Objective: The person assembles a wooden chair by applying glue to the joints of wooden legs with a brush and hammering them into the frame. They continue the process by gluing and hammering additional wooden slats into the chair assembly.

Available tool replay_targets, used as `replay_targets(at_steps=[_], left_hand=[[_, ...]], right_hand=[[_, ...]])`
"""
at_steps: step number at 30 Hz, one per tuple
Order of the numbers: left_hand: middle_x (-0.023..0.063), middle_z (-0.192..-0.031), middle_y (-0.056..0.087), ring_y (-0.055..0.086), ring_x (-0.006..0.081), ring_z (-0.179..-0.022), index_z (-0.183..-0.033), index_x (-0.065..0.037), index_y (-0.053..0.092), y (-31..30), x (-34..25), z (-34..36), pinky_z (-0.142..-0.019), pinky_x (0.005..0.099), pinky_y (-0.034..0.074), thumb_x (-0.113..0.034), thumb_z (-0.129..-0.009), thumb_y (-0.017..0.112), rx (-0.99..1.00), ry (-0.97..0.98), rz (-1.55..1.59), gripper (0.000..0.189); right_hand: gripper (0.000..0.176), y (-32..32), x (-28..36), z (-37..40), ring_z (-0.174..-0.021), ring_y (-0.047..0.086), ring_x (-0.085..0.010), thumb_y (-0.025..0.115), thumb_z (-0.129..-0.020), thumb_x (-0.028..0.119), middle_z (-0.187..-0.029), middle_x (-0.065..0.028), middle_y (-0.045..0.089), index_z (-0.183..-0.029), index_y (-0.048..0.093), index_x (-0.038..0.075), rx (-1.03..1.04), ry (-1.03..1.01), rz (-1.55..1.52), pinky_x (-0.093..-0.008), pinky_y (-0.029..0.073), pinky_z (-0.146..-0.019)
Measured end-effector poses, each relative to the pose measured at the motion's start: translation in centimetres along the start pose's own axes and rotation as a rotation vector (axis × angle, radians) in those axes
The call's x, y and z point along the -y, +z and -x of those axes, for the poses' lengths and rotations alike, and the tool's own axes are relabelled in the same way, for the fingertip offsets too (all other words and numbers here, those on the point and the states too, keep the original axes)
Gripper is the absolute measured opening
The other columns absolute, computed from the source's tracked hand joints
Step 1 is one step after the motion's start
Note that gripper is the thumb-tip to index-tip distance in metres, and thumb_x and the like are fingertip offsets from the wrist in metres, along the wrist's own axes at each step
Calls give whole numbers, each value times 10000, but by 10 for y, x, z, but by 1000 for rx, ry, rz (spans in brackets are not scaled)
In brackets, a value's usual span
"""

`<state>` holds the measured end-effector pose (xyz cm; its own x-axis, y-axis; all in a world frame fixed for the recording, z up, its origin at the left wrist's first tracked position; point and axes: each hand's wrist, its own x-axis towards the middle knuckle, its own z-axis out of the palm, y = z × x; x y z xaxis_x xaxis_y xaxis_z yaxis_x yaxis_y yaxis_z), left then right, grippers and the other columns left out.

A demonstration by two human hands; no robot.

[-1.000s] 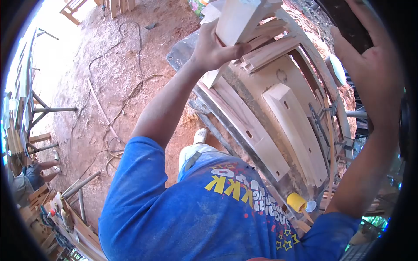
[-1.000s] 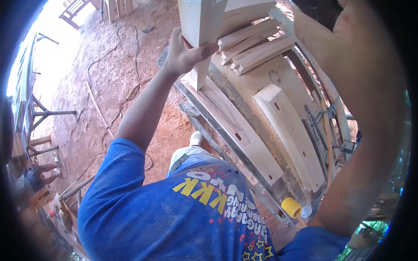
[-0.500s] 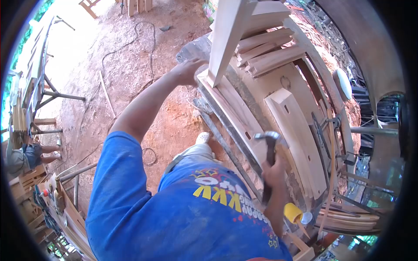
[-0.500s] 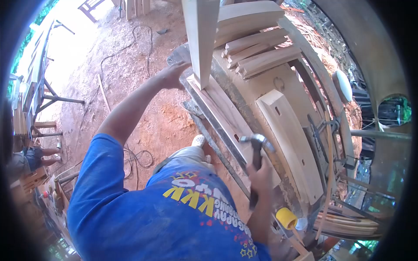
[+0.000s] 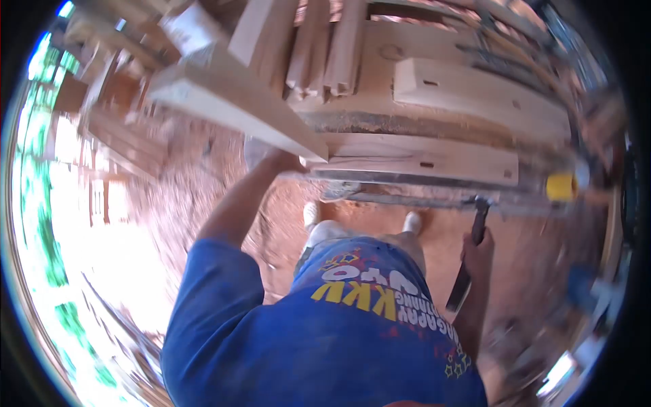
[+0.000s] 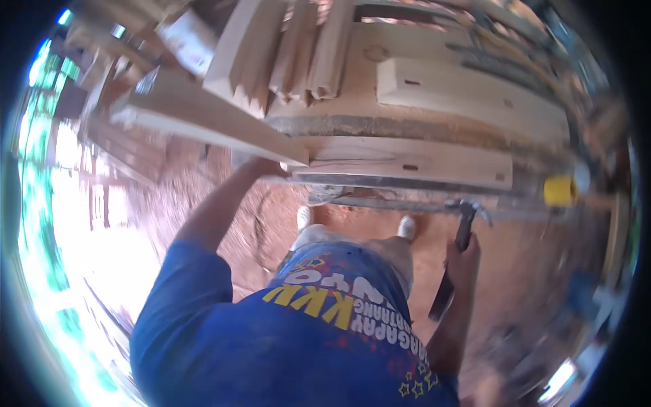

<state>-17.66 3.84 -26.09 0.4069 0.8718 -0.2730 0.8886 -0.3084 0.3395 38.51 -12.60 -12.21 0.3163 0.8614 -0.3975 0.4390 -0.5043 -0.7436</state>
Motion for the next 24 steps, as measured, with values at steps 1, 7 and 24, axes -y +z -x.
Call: replay_targets(at_steps=[1, 7, 24], left_hand=[[166, -1499, 519, 430, 355, -1427, -1490, -191, 496, 24, 27, -4, -1211, 487, 321, -531, -612, 877, -129, 68, -76, 1015], [166, -1423, 578, 512, 372, -1335, -1251, -143, 696, -14, -6, -3, -1124, 473, 416, -430, -605, 913, 36, 126, 245, 739], [280, -1569, 322, 397, 445, -1426, -1547, 48, 257, -17, -16, -19, -1182, 510, 379, -528, -603, 924, 168, 369, -194, 1291]], right_hand=[[171, 26, 4, 16, -460, 558, -139, 666, -918, 130, -636, -38, 543, -925, 524, 37, -63, 42, -112, -314, 456, -424], [146, 134, 27, 126, -473, 567, -140, 665, -949, 161, -669, -36, 569, -930, 558, 63, -189, 299, -665, -286, 465, -434], [196, 361, 72, 212, -584, 589, -191, 582, -1033, 211, -713, -56, 576, -911, 557, 61, -429, 522, -1628, -344, 525, -550]])
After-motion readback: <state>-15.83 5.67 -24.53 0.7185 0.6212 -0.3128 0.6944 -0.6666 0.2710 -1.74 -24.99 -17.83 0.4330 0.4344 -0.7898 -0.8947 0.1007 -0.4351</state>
